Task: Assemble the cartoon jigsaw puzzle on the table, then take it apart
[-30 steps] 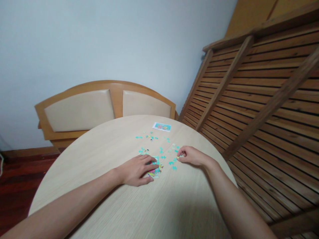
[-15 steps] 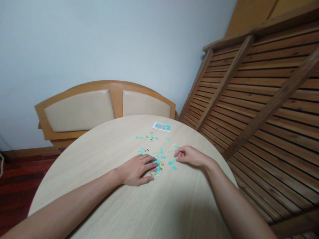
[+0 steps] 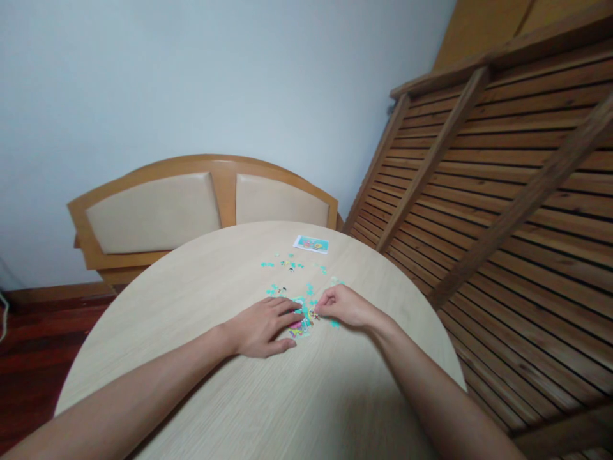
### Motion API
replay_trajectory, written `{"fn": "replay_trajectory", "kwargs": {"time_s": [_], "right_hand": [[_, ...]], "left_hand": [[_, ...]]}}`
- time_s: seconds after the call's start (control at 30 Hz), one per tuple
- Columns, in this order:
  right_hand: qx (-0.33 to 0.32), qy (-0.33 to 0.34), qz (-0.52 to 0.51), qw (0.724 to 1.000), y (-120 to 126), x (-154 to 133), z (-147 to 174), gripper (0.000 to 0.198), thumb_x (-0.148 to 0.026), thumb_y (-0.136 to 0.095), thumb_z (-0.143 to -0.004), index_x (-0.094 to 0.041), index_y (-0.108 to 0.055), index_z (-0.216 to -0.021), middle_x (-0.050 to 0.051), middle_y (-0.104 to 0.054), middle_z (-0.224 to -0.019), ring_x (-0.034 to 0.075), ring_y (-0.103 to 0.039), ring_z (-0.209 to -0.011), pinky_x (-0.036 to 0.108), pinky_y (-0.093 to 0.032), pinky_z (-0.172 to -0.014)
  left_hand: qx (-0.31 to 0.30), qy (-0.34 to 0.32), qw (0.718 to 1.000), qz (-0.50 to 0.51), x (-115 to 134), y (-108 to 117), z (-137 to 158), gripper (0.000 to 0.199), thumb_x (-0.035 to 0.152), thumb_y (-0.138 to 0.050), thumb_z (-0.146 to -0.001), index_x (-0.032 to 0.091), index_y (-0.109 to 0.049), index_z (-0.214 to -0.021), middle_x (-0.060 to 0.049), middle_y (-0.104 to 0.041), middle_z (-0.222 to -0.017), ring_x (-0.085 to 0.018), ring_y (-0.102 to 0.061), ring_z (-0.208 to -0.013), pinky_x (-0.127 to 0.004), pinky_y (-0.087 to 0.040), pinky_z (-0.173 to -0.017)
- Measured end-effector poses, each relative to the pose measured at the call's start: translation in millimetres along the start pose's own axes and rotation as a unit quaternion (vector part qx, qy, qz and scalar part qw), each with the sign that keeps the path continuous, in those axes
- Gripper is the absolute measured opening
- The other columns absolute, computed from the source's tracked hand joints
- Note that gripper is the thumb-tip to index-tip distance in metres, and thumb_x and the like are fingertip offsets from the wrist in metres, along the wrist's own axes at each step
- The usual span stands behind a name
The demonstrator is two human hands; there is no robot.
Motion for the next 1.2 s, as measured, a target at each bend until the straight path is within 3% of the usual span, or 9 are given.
{"fn": "replay_trajectory", "kwargs": {"time_s": [0.2, 0.6, 0.8, 1.2], "right_hand": [[0.022, -0.013, 0.026, 0.999, -4.1, 0.0, -0.9, 0.015, -0.027, -0.070, -0.067, -0.013, -0.075, -0.069, 0.001, -0.068, -0.061, 0.012, -0.053, -0.059, 0.021, -0.037, -0.053], [-0.009, -0.033, 0.036, 0.999, -3.4, 5.3, 0.5, 0.017, -0.026, -0.067, -0.065, -0.013, -0.076, -0.069, -0.001, -0.067, -0.060, 0.012, -0.053, -0.058, 0.022, -0.037, -0.053], [-0.004, -0.040, 0.094, 0.995, -6.0, 0.8, 2.8, 0.013, -0.023, -0.066, -0.065, -0.015, -0.074, -0.064, -0.003, -0.061, -0.053, 0.012, -0.053, -0.056, 0.021, -0.034, -0.052], [0.018, -0.040, 0.159, 0.986, -9.3, -13.4, 6.6, 0.009, -0.020, -0.067, -0.070, -0.016, -0.075, -0.071, 0.003, -0.072, -0.068, 0.017, -0.064, -0.068, 0.023, -0.038, -0.056]], "left_hand": [[0.018, -0.006, 1.000, 0.013, 0.3, -0.1, -0.3, 0.050, 0.048, -0.052, -0.096, 0.021, -0.051, -0.138, -0.015, -0.054, -0.140, -0.033, -0.054, -0.126, -0.048, -0.043, -0.107], [0.012, -0.006, 1.000, 0.013, -0.5, -0.4, -0.7, 0.052, 0.049, -0.053, -0.095, 0.020, -0.051, -0.138, -0.016, -0.054, -0.141, -0.034, -0.054, -0.126, -0.049, -0.043, -0.106], [0.016, -0.005, 1.000, 0.012, -0.5, -0.6, -0.2, 0.051, 0.049, -0.052, -0.095, 0.021, -0.051, -0.138, -0.015, -0.054, -0.141, -0.033, -0.054, -0.126, -0.048, -0.043, -0.106], [0.003, 0.003, 1.000, 0.007, 1.1, 0.9, -0.5, 0.051, 0.048, -0.053, -0.095, 0.020, -0.052, -0.138, -0.016, -0.054, -0.141, -0.033, -0.054, -0.126, -0.048, -0.043, -0.106]]}}
Point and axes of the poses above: each hand's wrist, its own z-axis away from the middle knuckle, its own y-axis out of the back of the hand, x = y × z, the point moved 1 cm from there along -z, towards the middle knuckle
